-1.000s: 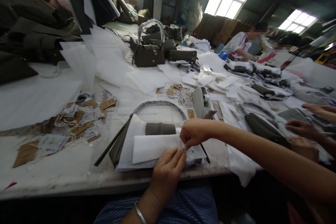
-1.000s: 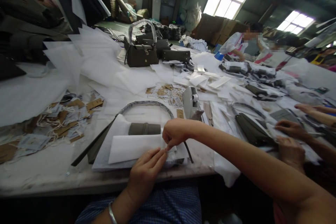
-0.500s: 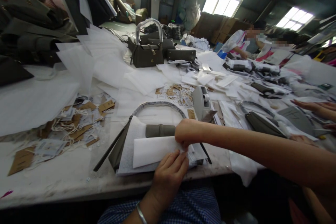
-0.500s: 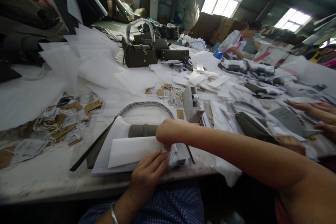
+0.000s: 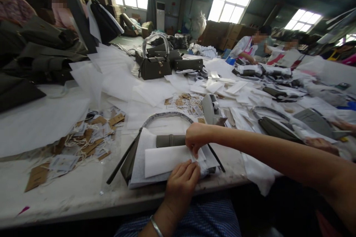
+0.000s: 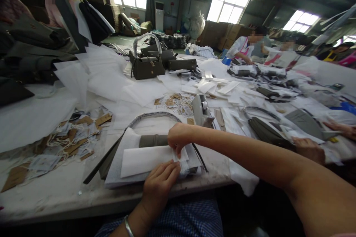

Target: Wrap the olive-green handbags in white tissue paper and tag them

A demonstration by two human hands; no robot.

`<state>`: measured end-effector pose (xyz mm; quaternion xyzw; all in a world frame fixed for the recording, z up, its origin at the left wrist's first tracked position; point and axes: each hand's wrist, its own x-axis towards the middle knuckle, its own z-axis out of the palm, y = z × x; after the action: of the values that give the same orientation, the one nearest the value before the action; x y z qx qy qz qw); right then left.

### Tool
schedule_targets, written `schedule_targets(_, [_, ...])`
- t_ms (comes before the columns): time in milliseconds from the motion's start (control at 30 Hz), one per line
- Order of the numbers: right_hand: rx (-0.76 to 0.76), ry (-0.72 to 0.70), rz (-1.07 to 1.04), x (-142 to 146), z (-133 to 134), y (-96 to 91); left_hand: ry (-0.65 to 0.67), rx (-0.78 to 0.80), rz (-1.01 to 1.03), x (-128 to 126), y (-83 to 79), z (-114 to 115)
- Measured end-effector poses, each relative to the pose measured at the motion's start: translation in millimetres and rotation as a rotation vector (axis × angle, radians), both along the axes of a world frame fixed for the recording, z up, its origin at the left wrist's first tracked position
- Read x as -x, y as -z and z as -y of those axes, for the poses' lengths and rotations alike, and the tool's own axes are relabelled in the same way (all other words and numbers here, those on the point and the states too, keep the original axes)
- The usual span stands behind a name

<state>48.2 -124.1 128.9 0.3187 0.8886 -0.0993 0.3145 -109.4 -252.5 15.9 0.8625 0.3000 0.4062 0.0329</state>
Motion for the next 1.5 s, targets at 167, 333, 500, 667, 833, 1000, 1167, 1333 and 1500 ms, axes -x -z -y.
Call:
schedule_targets(167, [-0.009, 0.065, -0.094, -10, 0, 7.1, -0.005, -0.009, -0.018, 1, 0.7, 1])
schedule_targets(333, [-0.091, 0.148, -0.222, -22, -12, 14.5, -0.007, -0.026, 0.003, 0, 4.3, 0])
schedule_targets(500, [0.044, 0.326, -0.417, -39, -31, 36.6, -0.012, -0.052, 0.0, 0, 6.9, -2])
schedule_targets(667, [-0.068, 0.494, -0.534, -53, -44, 44.2, -0.026, -0.086, 0.008, -1, 7.5, -2])
schedule_targets(833, [-0.237, 0.578, -0.63, -54, -11, 42.5, -0.053, -0.137, 0.066, -3, 10.4, -3])
schedule_targets(1000, [-0.176, 0.472, -0.559, -49, 29, 53.0, -0.05, -0.141, 0.036, -2, 12.4, -4])
schedule_targets(1167, [0.07, 0.674, -0.461, -45, 5, 54.7, -0.045, -0.124, 0.013, -1, 12.3, -2])
schedule_targets(1333, [0.153, 0.735, -0.505, -45, -15, 58.8, -0.045, -0.172, 0.028, 1, 15.9, -2])
schedule_targets(1500, [-0.117, 0.792, -0.654, -44, 15, 52.6, -0.025, -0.207, 0.024, 1, 17.3, -6])
